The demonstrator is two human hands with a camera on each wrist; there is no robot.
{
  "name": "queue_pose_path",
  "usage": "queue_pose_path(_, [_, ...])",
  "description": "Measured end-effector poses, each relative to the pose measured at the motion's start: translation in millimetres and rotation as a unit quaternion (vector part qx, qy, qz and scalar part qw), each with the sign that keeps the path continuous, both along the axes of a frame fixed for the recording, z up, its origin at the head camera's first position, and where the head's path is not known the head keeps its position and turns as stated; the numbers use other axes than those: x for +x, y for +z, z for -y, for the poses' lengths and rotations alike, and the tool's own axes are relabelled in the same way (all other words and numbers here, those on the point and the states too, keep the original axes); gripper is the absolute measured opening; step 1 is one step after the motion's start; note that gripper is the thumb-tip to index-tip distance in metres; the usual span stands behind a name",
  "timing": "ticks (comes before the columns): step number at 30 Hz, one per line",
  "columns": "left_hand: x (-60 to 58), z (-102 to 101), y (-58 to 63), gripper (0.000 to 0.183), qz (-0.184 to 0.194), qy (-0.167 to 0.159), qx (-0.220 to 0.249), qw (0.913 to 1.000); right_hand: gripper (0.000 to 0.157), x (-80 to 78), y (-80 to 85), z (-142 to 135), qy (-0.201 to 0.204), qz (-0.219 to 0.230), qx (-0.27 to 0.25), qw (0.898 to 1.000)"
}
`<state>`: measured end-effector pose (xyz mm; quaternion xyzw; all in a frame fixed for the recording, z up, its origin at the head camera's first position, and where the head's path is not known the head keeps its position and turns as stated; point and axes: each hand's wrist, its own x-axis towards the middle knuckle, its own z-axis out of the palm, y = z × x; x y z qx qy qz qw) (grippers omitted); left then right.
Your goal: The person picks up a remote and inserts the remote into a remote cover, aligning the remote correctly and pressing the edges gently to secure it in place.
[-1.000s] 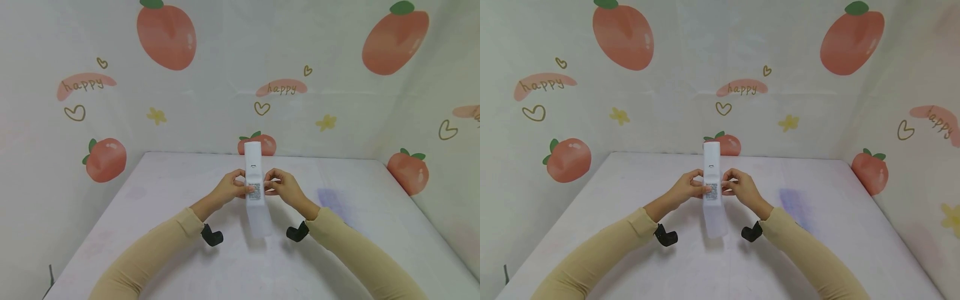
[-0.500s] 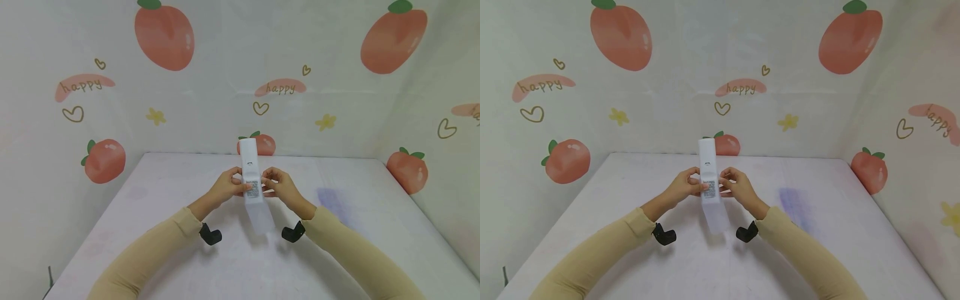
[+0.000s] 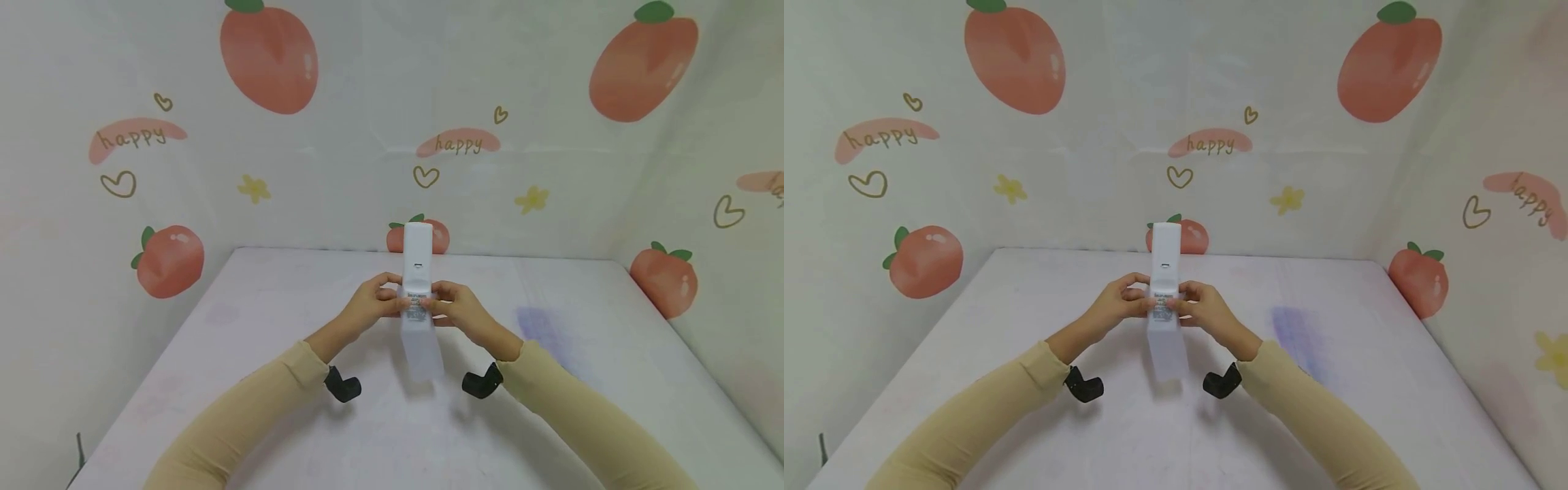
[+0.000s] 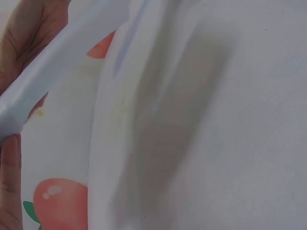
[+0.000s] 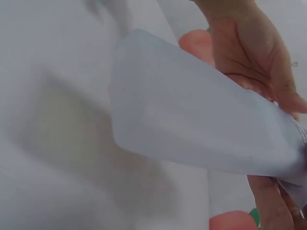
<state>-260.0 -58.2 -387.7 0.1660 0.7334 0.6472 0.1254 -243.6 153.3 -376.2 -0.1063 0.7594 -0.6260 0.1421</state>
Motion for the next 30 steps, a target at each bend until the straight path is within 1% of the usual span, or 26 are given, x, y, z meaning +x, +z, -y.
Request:
queue_pose_path(2, [0.0, 2.6, -1.0, 0.048, 0.007, 0.0, 0.02, 0.9998, 0.04, -1.3, 1.2, -1.0, -0.003, -0.002, -0.01, 1.0])
queue_pose_path(4, [0.4, 4.1, -2.1, 0.046, 0.021, 0.008, 0.034, 0.9992, 0.039, -2.4, 2.0, -1.4, -0.005, -0.004, -0.018, 1.0])
queue_pose_path(7, [1.2, 3.4, -4.6, 0.033, 0.043, 0.021, 0.04, 0.9981, 0.038, -2.6, 2.8, -1.6, -0.007, -0.001, -0.025, 1.0])
queue_pose_path(10, [2.6, 1.6, -5.8, 0.023, 0.056, 0.029, 0.041, 0.9972, 0.038, -2.9, 2.3, -1.7, -0.008, 0.005, -0.025, 1.0])
queue_pose_path(15, [3.7, -0.6, -6.0, 0.016, 0.055, 0.04, 0.048, 0.9966, 0.04, -3.9, 2.0, -0.9, -0.012, 0.013, -0.008, 1.0])
queue_pose_path(18, [4.5, -1.3, -5.6, 0.011, 0.055, 0.037, 0.054, 0.9963, 0.043, -4.3, 3.6, -0.2, -0.02, 0.012, 0.002, 1.0])
queue_pose_path(21, [5.2, -1.9, -5.5, 0.007, 0.058, 0.032, 0.06, 0.996, 0.043, -4.6, 5.7, -0.4, -0.023, 0.015, 0.001, 1.0])
queue_pose_path(25, [6.3, -2.4, -6.1, 0.007, 0.055, 0.028, 0.058, 0.9964, 0.04, -5.3, 7.3, -2.3, -0.01, 0.022, -0.004, 1.0])
queue_pose_path(30, [7.3, -2.5, -7.1, 0.006, 0.049, 0.028, 0.056, 0.9968, 0.043, -6.0, 8.3, -4.0, 0.013, 0.03, 0.001, 0.999])
